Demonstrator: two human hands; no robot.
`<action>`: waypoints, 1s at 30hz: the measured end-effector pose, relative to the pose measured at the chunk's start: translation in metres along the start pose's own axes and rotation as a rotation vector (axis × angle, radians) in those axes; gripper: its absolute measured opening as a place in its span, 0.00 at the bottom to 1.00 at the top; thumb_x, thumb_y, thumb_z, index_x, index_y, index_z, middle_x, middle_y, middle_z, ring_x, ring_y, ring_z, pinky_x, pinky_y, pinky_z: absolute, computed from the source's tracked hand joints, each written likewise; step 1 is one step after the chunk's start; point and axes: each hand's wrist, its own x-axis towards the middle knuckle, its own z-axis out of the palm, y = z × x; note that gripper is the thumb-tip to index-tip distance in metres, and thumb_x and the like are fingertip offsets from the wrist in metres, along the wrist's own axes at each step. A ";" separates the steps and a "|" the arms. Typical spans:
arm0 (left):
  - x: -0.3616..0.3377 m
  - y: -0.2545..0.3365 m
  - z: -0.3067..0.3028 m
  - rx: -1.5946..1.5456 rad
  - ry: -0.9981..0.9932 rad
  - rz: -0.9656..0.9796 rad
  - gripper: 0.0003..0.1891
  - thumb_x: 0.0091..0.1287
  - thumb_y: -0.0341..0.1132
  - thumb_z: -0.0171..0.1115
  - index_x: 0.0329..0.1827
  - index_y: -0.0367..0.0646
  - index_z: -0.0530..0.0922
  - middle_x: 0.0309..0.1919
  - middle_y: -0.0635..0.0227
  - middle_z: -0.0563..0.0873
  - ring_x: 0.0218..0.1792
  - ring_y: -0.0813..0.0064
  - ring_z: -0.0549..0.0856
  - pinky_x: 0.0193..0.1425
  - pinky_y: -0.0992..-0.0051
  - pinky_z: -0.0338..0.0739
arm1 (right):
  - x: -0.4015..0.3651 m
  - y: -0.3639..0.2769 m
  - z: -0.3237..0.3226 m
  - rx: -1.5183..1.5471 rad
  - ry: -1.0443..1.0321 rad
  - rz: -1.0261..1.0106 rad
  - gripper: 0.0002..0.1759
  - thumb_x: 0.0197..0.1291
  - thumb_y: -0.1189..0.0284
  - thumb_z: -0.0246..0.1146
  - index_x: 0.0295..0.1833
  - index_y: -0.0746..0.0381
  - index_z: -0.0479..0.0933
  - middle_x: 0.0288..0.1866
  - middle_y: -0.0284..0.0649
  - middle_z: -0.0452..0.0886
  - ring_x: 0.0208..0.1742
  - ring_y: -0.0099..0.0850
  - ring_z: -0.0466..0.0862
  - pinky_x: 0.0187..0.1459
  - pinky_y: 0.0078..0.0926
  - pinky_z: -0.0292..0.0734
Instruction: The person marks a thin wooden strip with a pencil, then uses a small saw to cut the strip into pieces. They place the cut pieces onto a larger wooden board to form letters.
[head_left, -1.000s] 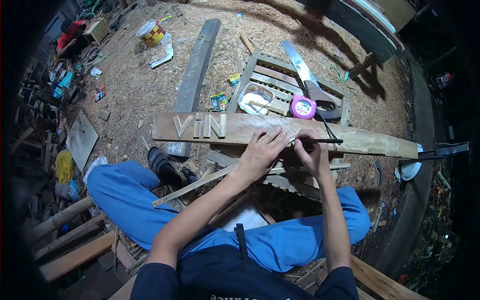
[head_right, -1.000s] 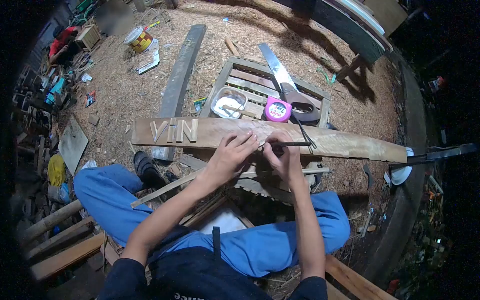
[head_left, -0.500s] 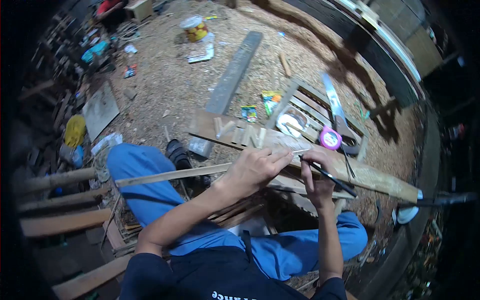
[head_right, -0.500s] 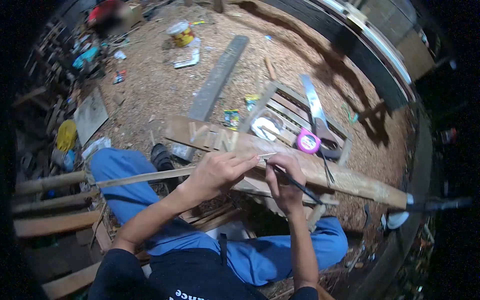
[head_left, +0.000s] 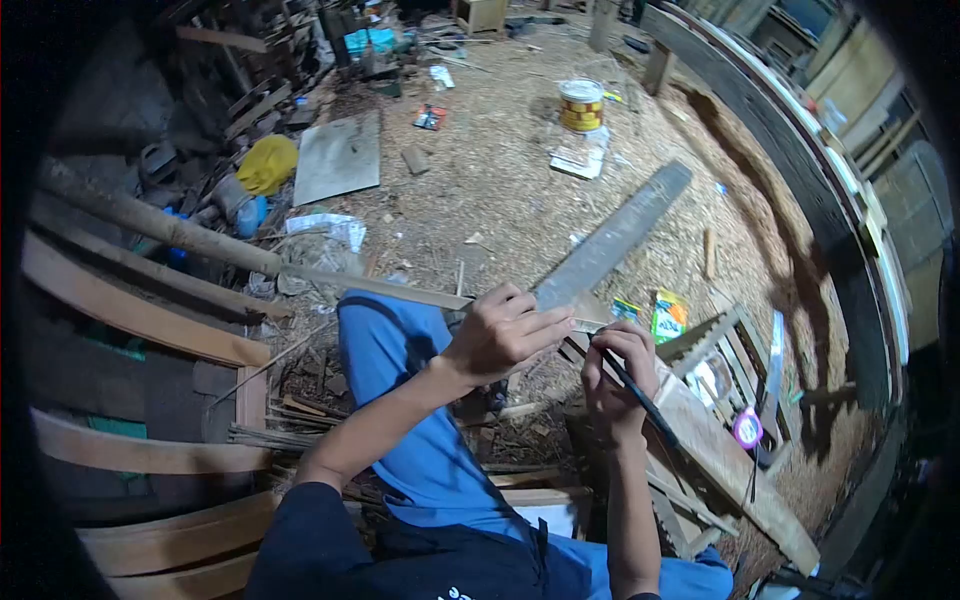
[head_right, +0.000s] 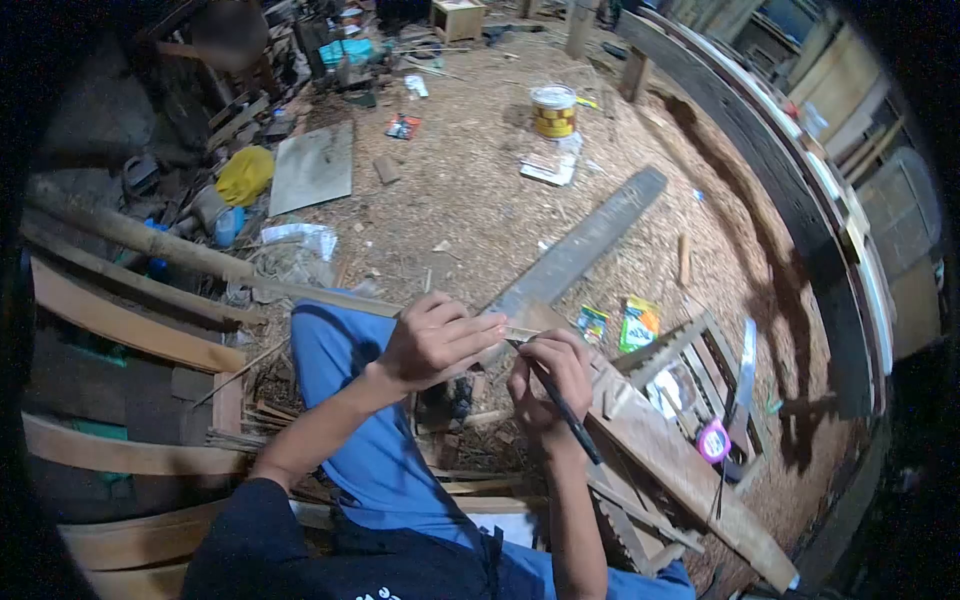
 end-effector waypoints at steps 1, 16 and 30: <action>-0.004 -0.008 -0.004 0.011 0.002 -0.012 0.14 0.59 0.36 0.76 0.49 0.51 0.91 0.52 0.78 0.93 0.37 0.78 0.85 0.48 0.71 0.77 | 0.004 -0.003 0.011 0.012 -0.010 -0.006 0.17 0.49 0.87 0.71 0.47 0.63 0.81 0.41 0.45 0.86 0.50 0.45 0.86 0.54 0.40 0.81; -0.045 -0.066 -0.024 0.095 -0.009 -0.113 0.14 0.57 0.38 0.76 0.47 0.55 0.91 0.49 0.81 0.91 0.41 0.78 0.85 0.59 0.67 0.72 | 0.028 -0.016 0.085 0.027 -0.041 0.085 0.15 0.53 0.87 0.73 0.46 0.64 0.82 0.41 0.45 0.86 0.46 0.44 0.85 0.50 0.38 0.80; -0.054 -0.071 -0.027 0.187 0.014 -0.147 0.11 0.59 0.38 0.77 0.44 0.57 0.92 0.49 0.85 0.92 0.39 0.83 0.85 0.56 0.67 0.66 | 0.025 -0.007 0.103 0.088 -0.106 0.116 0.17 0.53 0.86 0.75 0.49 0.64 0.83 0.40 0.44 0.87 0.48 0.45 0.86 0.52 0.40 0.81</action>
